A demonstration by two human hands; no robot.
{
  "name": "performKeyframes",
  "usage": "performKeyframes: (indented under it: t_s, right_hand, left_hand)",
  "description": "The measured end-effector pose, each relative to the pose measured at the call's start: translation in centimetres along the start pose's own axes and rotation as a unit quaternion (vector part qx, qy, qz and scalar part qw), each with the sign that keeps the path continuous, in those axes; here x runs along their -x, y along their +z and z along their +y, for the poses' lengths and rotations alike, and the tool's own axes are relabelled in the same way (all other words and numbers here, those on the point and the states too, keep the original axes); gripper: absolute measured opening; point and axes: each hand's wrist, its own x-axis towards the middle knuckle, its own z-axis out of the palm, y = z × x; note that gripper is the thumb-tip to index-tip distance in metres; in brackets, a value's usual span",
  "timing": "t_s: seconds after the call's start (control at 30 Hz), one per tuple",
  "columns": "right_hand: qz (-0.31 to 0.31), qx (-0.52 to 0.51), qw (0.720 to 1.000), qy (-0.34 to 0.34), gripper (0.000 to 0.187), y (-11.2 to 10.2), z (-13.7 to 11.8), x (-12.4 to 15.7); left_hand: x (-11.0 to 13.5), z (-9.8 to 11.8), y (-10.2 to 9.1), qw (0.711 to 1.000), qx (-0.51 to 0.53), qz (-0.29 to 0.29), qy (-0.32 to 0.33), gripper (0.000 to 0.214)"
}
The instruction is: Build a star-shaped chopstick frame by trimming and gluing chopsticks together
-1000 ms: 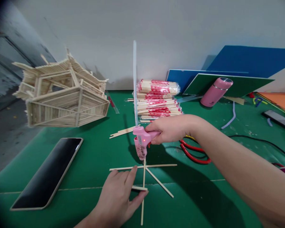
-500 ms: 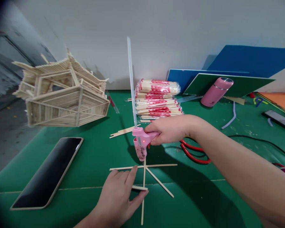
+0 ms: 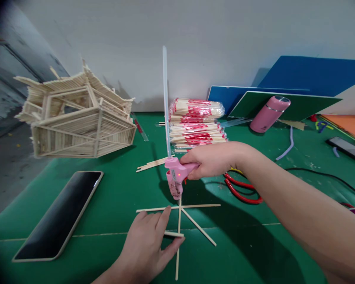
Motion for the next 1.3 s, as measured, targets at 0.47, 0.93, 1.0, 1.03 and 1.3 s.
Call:
performKeyframes:
  t_s: [0.47,0.93,1.0,1.03,1.3]
  right_hand:
    - [-0.007,-0.016,1.000,0.009,0.012,0.10,0.06,0.14]
    - [-0.010,-0.019,1.000,0.001,0.012,0.01,-0.10,-0.20]
    - [-0.009,-0.020,1.000,0.000,0.012,0.02,-0.09,-0.19]
    - [-0.007,-0.020,1.000,0.000,0.012,0.02,-0.09,-0.18]
    - [-0.003,-0.016,1.000,-0.001,0.012,0.16,0.08,0.08]
  left_hand:
    - [-0.17,0.02,-0.19,1.000,0.003,0.002,0.002,0.044]
    - [-0.05,-0.01,0.01,1.000,-0.004,0.002,0.001,0.045]
    - [0.01,-0.01,0.05,1.000,-0.002,0.001,0.003,0.045]
    - [0.04,-0.02,0.07,1.000,-0.002,0.001,0.004,0.045]
    - [0.03,-0.08,0.05,1.000,0.004,0.006,0.007,0.046]
